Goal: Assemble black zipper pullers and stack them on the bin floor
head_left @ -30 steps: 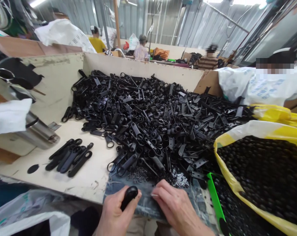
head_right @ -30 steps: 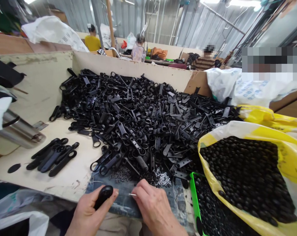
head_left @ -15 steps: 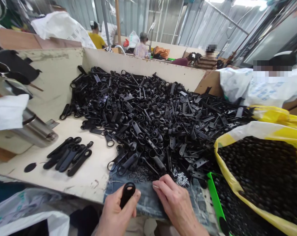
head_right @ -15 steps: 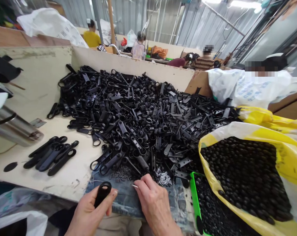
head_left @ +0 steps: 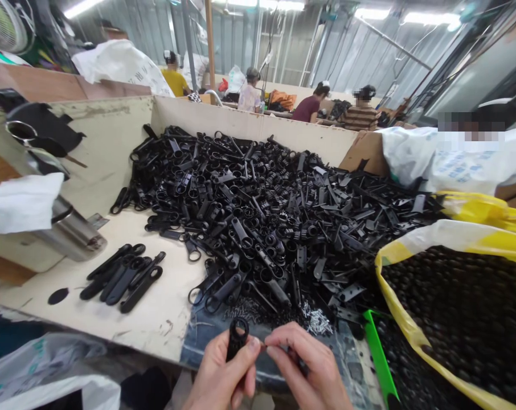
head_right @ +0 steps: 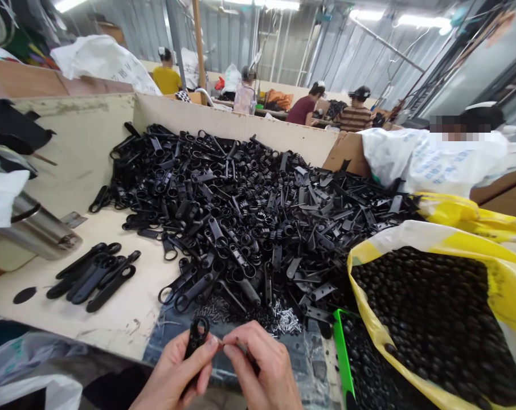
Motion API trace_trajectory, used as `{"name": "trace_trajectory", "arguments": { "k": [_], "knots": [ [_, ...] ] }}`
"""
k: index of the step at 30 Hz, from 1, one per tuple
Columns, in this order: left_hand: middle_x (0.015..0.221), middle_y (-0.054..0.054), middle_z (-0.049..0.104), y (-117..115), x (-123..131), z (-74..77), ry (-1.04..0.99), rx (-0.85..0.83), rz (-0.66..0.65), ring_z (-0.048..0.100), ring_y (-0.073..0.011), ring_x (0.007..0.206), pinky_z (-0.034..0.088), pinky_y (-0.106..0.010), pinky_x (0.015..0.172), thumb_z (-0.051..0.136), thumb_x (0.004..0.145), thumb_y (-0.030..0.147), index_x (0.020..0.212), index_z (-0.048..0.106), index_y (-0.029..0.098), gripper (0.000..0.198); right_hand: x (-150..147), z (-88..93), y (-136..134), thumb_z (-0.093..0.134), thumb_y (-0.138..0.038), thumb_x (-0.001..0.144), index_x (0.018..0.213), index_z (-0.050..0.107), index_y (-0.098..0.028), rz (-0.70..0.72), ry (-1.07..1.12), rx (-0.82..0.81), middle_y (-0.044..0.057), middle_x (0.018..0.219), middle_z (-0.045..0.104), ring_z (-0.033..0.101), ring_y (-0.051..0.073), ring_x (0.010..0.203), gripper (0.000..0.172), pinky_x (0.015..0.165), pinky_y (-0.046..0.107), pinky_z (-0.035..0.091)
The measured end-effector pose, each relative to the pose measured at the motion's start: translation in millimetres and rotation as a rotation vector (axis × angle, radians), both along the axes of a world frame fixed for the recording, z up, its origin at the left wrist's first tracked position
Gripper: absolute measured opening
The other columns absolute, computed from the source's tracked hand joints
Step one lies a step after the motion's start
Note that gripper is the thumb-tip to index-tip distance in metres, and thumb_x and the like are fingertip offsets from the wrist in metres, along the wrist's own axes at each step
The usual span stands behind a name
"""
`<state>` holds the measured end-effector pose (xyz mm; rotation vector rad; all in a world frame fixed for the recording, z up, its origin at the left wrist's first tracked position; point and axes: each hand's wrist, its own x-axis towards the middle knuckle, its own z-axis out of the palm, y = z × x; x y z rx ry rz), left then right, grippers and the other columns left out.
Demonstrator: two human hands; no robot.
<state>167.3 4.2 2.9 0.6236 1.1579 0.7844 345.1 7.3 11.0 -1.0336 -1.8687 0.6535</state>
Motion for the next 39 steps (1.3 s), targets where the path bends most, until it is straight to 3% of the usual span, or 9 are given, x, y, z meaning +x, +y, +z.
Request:
{"name": "trace_trajectory", "arguments": {
  "k": [4, 8, 11, 15, 18, 22, 26, 34, 39],
  "knots": [
    [0.040, 0.008, 0.050, 1, 3, 2.6, -0.027, 0.014, -0.062, 0.020, -0.0019, 0.037, 0.012, -0.019, 0.041, 0.082, 0.062, 0.085, 0.069, 0.054, 0.021, 0.070, 1, -6.8, -3, 0.059, -0.021, 0.105, 0.093, 0.072, -0.023, -0.028, 0.027, -0.041, 0.000, 0.082, 0.072, 0.068, 0.013, 0.070, 0.018, 0.064, 0.018, 0.051],
    [0.040, 0.008, 0.051, 1, 3, 3.5, -0.031, -0.013, -0.067, 0.022, -0.0019, 0.037, 0.013, -0.019, 0.041, 0.084, 0.058, 0.084, 0.069, 0.058, 0.020, 0.070, 4, -21.3, -12, 0.069, -0.033, 0.101, 0.093, 0.075, -0.024, -0.132, 0.047, -0.222, -0.002, 0.075, 0.071, 0.061, 0.013, 0.058, 0.013, 0.056, 0.019, 0.049],
    [0.040, 0.008, 0.050, -1, 3, 0.6, -0.034, -0.002, -0.086, 0.020, -0.0016, 0.036, 0.010, -0.020, 0.041, 0.084, 0.059, 0.084, 0.068, 0.057, 0.020, 0.070, 2, -32.7, -19, 0.072, -0.046, 0.098, 0.084, 0.077, -0.023, -0.201, 0.100, -0.318, -0.003, 0.065, 0.067, 0.057, 0.013, 0.053, 0.027, 0.053, 0.019, 0.046],
    [0.039, 0.009, 0.048, -2, 3, -2.7, -0.040, 0.002, -0.116, 0.021, -0.0014, 0.035, 0.011, -0.020, 0.040, 0.082, 0.060, 0.086, 0.065, 0.057, 0.020, 0.070, -4, -38.2, -23, 0.072, -0.054, 0.097, 0.080, 0.078, -0.023, -0.291, 0.210, -0.271, -0.002, 0.064, 0.066, 0.054, 0.013, 0.051, 0.036, 0.050, 0.021, 0.044],
    [0.039, 0.009, 0.048, -3, 4, -3.5, -0.044, -0.003, -0.114, 0.020, -0.0012, 0.034, 0.010, -0.020, 0.039, 0.082, 0.061, 0.085, 0.068, 0.058, 0.020, 0.070, -3, -34.2, -23, 0.072, -0.046, 0.098, 0.083, 0.078, -0.025, -0.271, 0.210, -0.187, -0.002, 0.067, 0.069, 0.056, 0.012, 0.051, 0.026, 0.050, 0.020, 0.046],
    [0.039, 0.010, 0.048, -4, 5, -3.8, -0.035, 0.005, -0.083, 0.019, -0.0010, 0.035, 0.009, -0.020, 0.040, 0.084, 0.061, 0.083, 0.070, 0.054, 0.022, 0.069, 4, -28.5, -19, 0.071, -0.023, 0.099, 0.093, 0.075, -0.025, -0.140, 0.089, -0.058, -0.001, 0.076, 0.074, 0.061, 0.012, 0.054, 0.008, 0.052, 0.019, 0.049],
    [0.038, 0.009, 0.048, -4, 6, -2.2, -0.016, 0.009, -0.063, 0.020, -0.0013, 0.035, 0.011, -0.019, 0.039, 0.083, 0.059, 0.085, 0.067, 0.052, 0.022, 0.071, 8, -29.4, -18, 0.069, -0.013, 0.099, 0.102, 0.071, -0.024, -0.076, 0.024, 0.039, 0.001, 0.083, 0.076, 0.069, 0.014, 0.063, 0.011, 0.058, 0.021, 0.053],
    [0.037, 0.010, 0.048, -5, 9, -2.0, -0.027, -0.017, -0.049, 0.019, -0.0016, 0.035, 0.011, -0.018, 0.040, 0.084, 0.057, 0.084, 0.071, 0.057, 0.020, 0.071, 5, -27.4, -22, 0.068, -0.008, 0.098, 0.109, 0.071, -0.025, -0.055, 0.049, 0.081, 0.001, 0.086, 0.077, 0.072, 0.016, 0.069, 0.020, 0.064, 0.021, 0.057],
    [0.039, 0.010, 0.049, -7, 11, -6.6, -0.120, -0.060, -0.063, 0.025, -0.0027, 0.035, 0.013, -0.019, 0.040, 0.087, 0.061, 0.079, 0.075, 0.059, 0.020, 0.067, -7, -29.7, -30, 0.071, -0.022, 0.100, 0.099, 0.078, -0.026, -0.238, 0.235, -0.061, 0.001, 0.080, 0.074, 0.066, 0.015, 0.062, 0.008, 0.056, 0.022, 0.051]
  ]
}}
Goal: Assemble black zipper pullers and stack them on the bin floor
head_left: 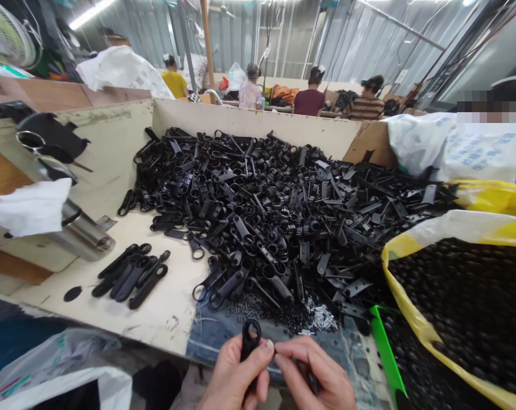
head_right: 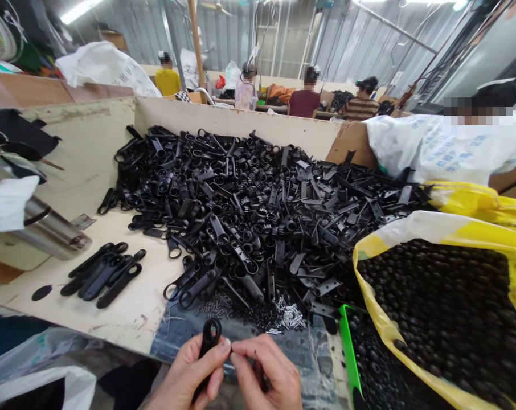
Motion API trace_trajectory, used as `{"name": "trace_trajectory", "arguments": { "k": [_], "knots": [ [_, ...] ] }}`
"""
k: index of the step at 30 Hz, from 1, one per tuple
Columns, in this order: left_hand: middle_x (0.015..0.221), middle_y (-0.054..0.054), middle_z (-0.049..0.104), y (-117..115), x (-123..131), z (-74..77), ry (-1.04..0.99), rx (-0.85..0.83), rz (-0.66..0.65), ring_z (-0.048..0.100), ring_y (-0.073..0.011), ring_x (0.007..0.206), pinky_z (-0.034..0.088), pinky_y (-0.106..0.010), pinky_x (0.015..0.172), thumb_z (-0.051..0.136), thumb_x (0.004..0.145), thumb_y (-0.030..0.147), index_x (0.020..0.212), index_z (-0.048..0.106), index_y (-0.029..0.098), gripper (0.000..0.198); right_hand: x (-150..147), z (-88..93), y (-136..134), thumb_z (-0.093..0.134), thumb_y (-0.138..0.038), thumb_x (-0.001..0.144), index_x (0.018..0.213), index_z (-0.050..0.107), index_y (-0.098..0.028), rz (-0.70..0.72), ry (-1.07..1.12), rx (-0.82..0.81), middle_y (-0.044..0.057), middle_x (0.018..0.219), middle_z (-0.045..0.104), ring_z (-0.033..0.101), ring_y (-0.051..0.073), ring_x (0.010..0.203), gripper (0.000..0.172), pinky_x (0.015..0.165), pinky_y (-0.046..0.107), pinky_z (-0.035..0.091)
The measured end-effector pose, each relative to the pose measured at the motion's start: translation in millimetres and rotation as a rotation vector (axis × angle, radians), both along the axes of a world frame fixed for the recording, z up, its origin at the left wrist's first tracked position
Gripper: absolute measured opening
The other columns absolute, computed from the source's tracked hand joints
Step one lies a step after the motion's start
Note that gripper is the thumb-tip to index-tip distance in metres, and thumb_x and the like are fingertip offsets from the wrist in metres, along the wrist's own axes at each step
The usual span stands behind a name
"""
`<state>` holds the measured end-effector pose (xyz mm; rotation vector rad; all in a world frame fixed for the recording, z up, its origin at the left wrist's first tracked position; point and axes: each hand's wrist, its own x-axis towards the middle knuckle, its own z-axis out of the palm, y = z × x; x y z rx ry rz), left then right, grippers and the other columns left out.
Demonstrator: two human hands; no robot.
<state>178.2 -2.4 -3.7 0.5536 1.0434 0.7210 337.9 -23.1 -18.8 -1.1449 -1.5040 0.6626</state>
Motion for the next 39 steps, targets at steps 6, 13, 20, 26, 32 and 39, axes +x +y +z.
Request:
{"name": "trace_trajectory", "arguments": {
  "k": [6, 13, 20, 26, 32, 39],
  "knots": [
    [0.035, 0.010, 0.049, 0, 8, -7.2, -0.104, -0.029, 0.060, 0.021, -0.0006, 0.030, 0.009, -0.018, 0.037, 0.096, 0.057, 0.069, 0.076, 0.065, 0.018, 0.063, 0, -3.1, -4, 0.074, -0.045, 0.099, 0.089, 0.079, -0.024, -0.063, 0.099, -0.158, 0.000, 0.072, 0.069, 0.058, 0.013, 0.053, 0.025, 0.048, 0.022, 0.047],
    [0.026, 0.013, 0.026, -2, 24, -19.6, -0.214, -0.227, 0.083, 0.018, -0.0015, 0.026, 0.014, -0.018, 0.034, 0.096, 0.039, 0.077, 0.045, 0.035, 0.023, 0.081, 5, -7.7, -6, 0.066, -0.019, 0.103, 0.112, 0.078, -0.027, -0.010, -0.068, 0.119, 0.004, 0.086, 0.076, 0.072, 0.018, 0.069, 0.016, 0.061, 0.024, 0.056],
    [0.026, 0.009, 0.027, -1, 27, -5.0, -0.197, -0.190, 0.029, 0.025, -0.0022, 0.025, 0.020, -0.020, 0.035, 0.092, 0.050, 0.076, 0.035, 0.037, 0.022, 0.078, 12, -6.3, -4, 0.065, -0.016, 0.103, 0.112, 0.078, -0.024, 0.013, -0.127, 0.134, 0.006, 0.085, 0.077, 0.073, 0.018, 0.070, 0.017, 0.063, 0.025, 0.058],
    [0.031, 0.008, 0.047, 0, 22, -8.4, -0.088, -0.111, 0.081, 0.024, -0.0015, 0.025, 0.014, -0.018, 0.034, 0.094, 0.054, 0.061, 0.056, 0.059, 0.020, 0.054, 24, -0.4, 0, 0.069, -0.019, 0.101, 0.102, 0.077, -0.023, 0.113, -0.144, 0.015, 0.002, 0.079, 0.074, 0.068, 0.016, 0.061, 0.010, 0.053, 0.023, 0.053],
    [0.031, 0.010, 0.042, 0, 25, -13.7, -0.078, -0.143, 0.066, 0.023, -0.0013, 0.025, 0.014, -0.018, 0.034, 0.092, 0.056, 0.061, 0.056, 0.056, 0.020, 0.055, 26, 1.2, -1, 0.067, -0.022, 0.102, 0.104, 0.077, -0.023, 0.109, -0.226, 0.019, 0.001, 0.078, 0.074, 0.065, 0.014, 0.053, 0.010, 0.047, 0.023, 0.050],
    [0.041, 0.007, 0.056, 0, 21, 3.5, -0.163, -0.186, 0.029, 0.034, -0.0030, 0.030, 0.022, -0.018, 0.038, 0.093, 0.057, 0.058, 0.076, 0.064, 0.020, 0.051, 27, -1.2, -2, 0.065, -0.030, 0.103, 0.101, 0.075, -0.024, 0.003, -0.240, -0.060, 0.000, 0.074, 0.068, 0.058, 0.013, 0.048, 0.012, 0.043, 0.022, 0.046]
  ]
}}
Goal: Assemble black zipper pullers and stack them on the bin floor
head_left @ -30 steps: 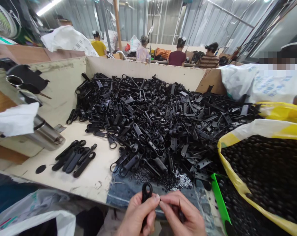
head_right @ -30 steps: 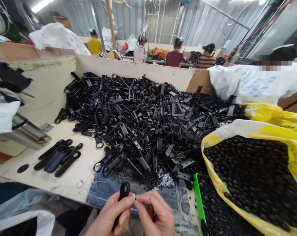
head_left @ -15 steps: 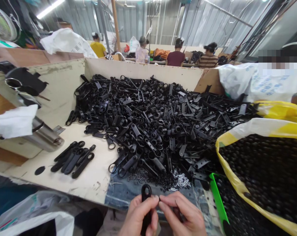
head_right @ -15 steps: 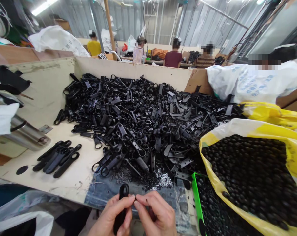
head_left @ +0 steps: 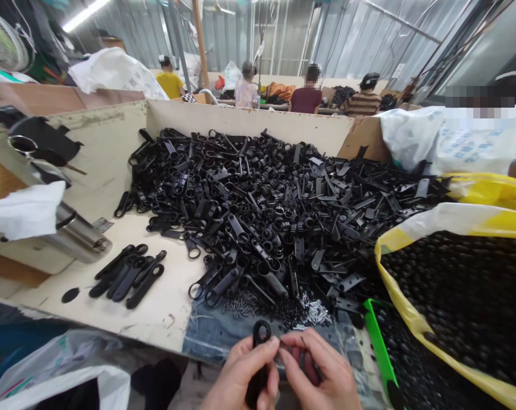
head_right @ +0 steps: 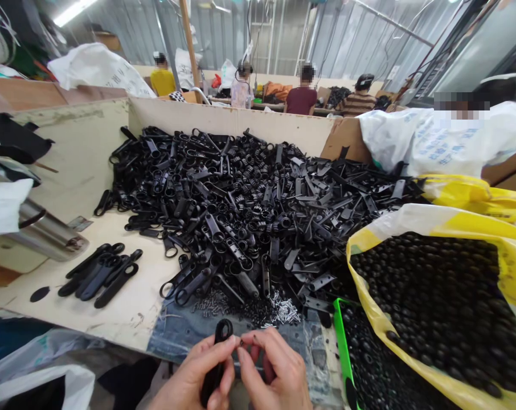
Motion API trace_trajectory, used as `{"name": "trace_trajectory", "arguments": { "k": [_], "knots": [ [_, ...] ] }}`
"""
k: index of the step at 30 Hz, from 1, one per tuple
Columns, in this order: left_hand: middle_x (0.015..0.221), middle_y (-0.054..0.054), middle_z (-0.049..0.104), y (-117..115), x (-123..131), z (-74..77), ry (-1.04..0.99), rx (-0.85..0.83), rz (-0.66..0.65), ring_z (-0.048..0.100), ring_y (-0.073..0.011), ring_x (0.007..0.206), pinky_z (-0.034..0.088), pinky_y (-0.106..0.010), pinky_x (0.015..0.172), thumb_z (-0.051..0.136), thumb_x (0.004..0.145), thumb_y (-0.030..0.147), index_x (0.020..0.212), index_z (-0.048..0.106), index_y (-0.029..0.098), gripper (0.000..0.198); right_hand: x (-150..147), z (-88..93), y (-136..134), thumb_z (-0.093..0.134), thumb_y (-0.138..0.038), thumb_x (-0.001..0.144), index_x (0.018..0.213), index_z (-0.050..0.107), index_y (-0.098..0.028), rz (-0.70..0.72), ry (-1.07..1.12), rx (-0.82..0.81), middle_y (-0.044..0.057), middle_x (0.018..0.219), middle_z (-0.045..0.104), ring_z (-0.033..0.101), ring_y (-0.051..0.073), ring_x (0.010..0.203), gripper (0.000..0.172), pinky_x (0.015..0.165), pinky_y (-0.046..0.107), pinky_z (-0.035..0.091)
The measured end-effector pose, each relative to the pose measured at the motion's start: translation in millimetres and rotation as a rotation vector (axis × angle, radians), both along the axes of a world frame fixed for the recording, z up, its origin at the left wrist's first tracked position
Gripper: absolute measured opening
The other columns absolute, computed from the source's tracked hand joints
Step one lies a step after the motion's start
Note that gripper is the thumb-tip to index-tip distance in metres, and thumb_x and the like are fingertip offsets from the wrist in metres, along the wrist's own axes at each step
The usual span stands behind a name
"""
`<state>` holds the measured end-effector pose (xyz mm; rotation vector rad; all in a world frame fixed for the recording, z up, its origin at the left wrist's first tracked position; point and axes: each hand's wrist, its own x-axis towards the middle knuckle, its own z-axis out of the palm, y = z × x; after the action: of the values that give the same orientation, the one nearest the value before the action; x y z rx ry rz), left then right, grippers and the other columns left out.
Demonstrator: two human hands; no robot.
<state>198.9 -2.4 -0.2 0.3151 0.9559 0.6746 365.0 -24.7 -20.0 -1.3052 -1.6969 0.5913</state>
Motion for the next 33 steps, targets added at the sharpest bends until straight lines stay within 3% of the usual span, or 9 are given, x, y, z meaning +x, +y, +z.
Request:
{"name": "trace_trajectory", "arguments": {
  "k": [4, 9, 12, 16, 19, 21, 23, 29, 33],
  "knots": [
    [0.067, 0.002, 0.073, -3, -17, 1.9, -0.017, 0.071, -0.100, 0.052, -0.0070, 0.046, 0.036, -0.019, 0.049, 0.090, 0.059, 0.032, 0.117, 0.067, 0.018, 0.064, 4, 4.2, 3, 0.068, -0.027, 0.100, 0.102, 0.073, -0.023, 0.007, -0.011, -0.001, -0.001, 0.075, 0.068, 0.062, 0.013, 0.051, 0.006, 0.046, 0.020, 0.050],
    [0.076, 0.001, 0.073, -12, -35, -10.8, 0.152, 0.137, -0.201, 0.058, -0.0115, 0.062, 0.043, -0.022, 0.061, 0.081, 0.078, 0.035, 0.150, 0.048, 0.020, 0.080, -5, 14.5, 12, 0.065, -0.017, 0.099, 0.105, 0.069, -0.022, 0.145, -0.099, 0.201, -0.003, 0.070, 0.068, 0.062, 0.013, 0.051, 0.009, 0.054, 0.022, 0.052],
    [0.079, -0.002, 0.073, -14, -36, -24.2, 0.173, 0.251, -0.244, 0.057, -0.0124, 0.062, 0.043, -0.022, 0.058, 0.079, 0.081, 0.041, 0.145, 0.054, 0.016, 0.073, -11, 13.3, 16, 0.061, -0.017, 0.102, 0.107, 0.067, -0.021, 0.170, -0.151, 0.239, -0.002, 0.070, 0.068, 0.067, 0.015, 0.058, 0.009, 0.057, 0.022, 0.052],
    [0.102, -0.010, 0.076, -18, -35, -43.8, 0.299, 0.332, -0.202, 0.058, -0.0136, 0.060, 0.046, -0.027, 0.058, 0.075, 0.082, 0.048, 0.152, 0.050, 0.014, 0.082, -13, 9.7, 16, 0.057, -0.027, 0.108, 0.103, 0.068, -0.021, 0.168, -0.166, 0.188, -0.001, 0.071, 0.068, 0.067, 0.014, 0.059, 0.013, 0.057, 0.022, 0.052],
    [0.111, -0.012, 0.077, -23, -40, -52.2, 0.459, 0.380, -0.157, 0.067, -0.0211, 0.077, 0.054, -0.034, 0.082, 0.074, 0.085, 0.049, 0.148, 0.060, 0.017, 0.073, -14, 11.3, 14, 0.052, -0.035, 0.112, 0.095, 0.067, -0.022, 0.148, -0.145, 0.120, 0.000, 0.072, 0.068, 0.068, 0.014, 0.060, 0.027, 0.052, 0.020, 0.050],
    [0.114, -0.011, 0.077, -27, -44, -52.4, 0.521, 0.389, -0.128, 0.069, -0.0262, 0.093, 0.050, -0.037, 0.099, 0.076, 0.087, 0.049, 0.143, 0.067, 0.021, 0.063, -15, 12.8, 12, 0.048, -0.035, 0.114, 0.091, 0.066, -0.022, 0.142, -0.156, 0.120, 0.000, 0.071, 0.067, 0.068, 0.013, 0.060, 0.032, 0.050, 0.019, 0.049],
    [0.117, -0.011, 0.077, -29, -45, -49.6, 0.552, 0.383, -0.083, 0.068, -0.0291, 0.105, 0.047, -0.038, 0.104, 0.078, 0.087, 0.049, 0.138, 0.072, 0.025, 0.057, -16, 12.6, 10, 0.045, -0.029, 0.114, 0.094, 0.067, -0.020, 0.160, -0.192, 0.165, 0.001, 0.072, 0.068, 0.069, 0.013, 0.060, 0.031, 0.052, 0.018, 0.051],
    [0.092, -0.008, 0.076, -23, -41, -42.7, 0.520, 0.415, 0.016, 0.066, -0.0289, 0.100, 0.054, -0.033, 0.084, 0.079, 0.085, 0.056, 0.131, 0.075, 0.024, 0.056, -15, 2.8, 1, 0.038, -0.017, 0.113, 0.127, 0.065, -0.013, 0.180, -0.483, 0.384, 0.001, 0.069, 0.071, 0.071, 0.015, 0.051, 0.031, 0.049, 0.020, 0.053],
    [0.093, -0.006, 0.073, -18, -40, -43.4, 0.401, 0.364, 0.053, 0.061, -0.0201, 0.080, 0.049, -0.027, 0.071, 0.079, 0.084, 0.063, 0.131, 0.073, 0.023, 0.062, -13, -3.3, -5, 0.030, -0.031, 0.117, 0.140, 0.056, -0.015, 0.194, -0.509, 0.299, 0.001, 0.077, 0.078, 0.076, 0.015, 0.055, 0.038, 0.052, 0.020, 0.058]
  ]
}}
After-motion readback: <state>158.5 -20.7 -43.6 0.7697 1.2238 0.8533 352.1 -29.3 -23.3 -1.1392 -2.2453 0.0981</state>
